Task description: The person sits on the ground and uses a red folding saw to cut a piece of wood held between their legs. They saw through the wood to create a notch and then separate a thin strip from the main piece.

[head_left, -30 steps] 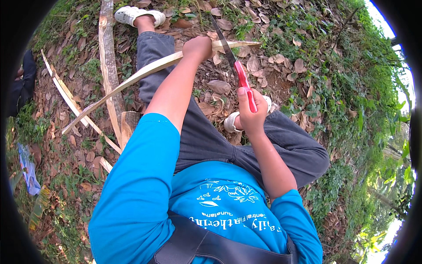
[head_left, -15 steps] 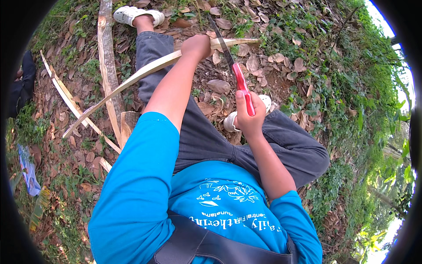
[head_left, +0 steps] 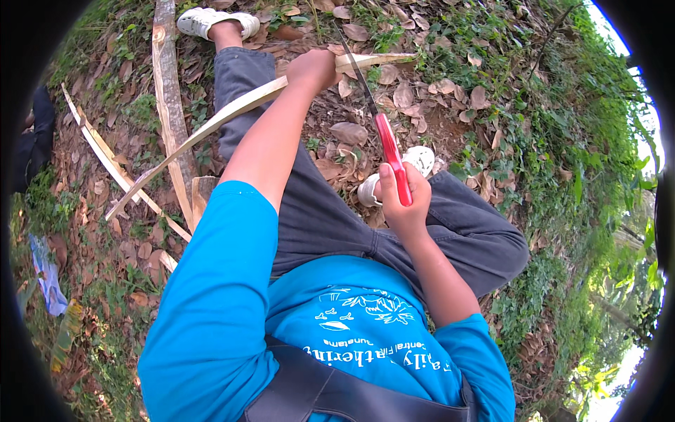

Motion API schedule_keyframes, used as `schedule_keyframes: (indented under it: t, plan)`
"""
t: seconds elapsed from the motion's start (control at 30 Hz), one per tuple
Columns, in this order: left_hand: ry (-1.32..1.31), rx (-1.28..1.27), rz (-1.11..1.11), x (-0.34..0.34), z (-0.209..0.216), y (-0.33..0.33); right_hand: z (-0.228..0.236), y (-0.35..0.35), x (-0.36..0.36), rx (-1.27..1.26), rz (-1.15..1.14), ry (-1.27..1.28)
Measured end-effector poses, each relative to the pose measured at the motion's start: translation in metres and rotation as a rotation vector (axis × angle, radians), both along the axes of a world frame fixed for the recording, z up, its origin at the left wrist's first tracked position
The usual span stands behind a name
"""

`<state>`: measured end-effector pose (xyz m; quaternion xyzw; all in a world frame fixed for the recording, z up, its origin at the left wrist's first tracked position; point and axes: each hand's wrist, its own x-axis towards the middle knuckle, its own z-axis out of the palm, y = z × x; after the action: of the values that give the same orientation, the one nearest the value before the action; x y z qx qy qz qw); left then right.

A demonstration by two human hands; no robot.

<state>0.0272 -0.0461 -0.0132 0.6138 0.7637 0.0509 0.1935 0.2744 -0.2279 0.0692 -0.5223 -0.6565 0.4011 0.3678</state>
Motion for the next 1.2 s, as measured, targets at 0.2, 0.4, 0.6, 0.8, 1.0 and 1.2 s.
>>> schedule_keyframes:
  t: [0.2, 0.4, 0.6, 0.8, 1.0, 1.2]
  plan:
    - [0.012, 0.005, -0.094, 0.007, -0.013, -0.013, -0.036, 0.076, -0.060, 0.071, -0.040, -0.016]
    - [0.010, -0.010, -0.099, 0.009, -0.006, -0.023, -0.051, 0.098, -0.082, 0.095, -0.068, 0.052]
    - [-0.002, -0.056, -0.091, 0.008, -0.002, -0.012, -0.044, 0.072, -0.064, 0.021, -0.076, 0.092]
    - [0.015, -0.045, 0.002, 0.001, -0.001, 0.008, -0.037, 0.009, -0.019, -0.059, -0.015, 0.047]
    - [0.016, -0.013, 0.005, -0.009, -0.001, 0.014, 0.004, -0.029, 0.019, -0.108, -0.017, 0.062]
    - [-0.012, -0.015, 0.035, -0.010, 0.001, 0.016, 0.018, -0.012, 0.023, -0.050, 0.036, 0.048]
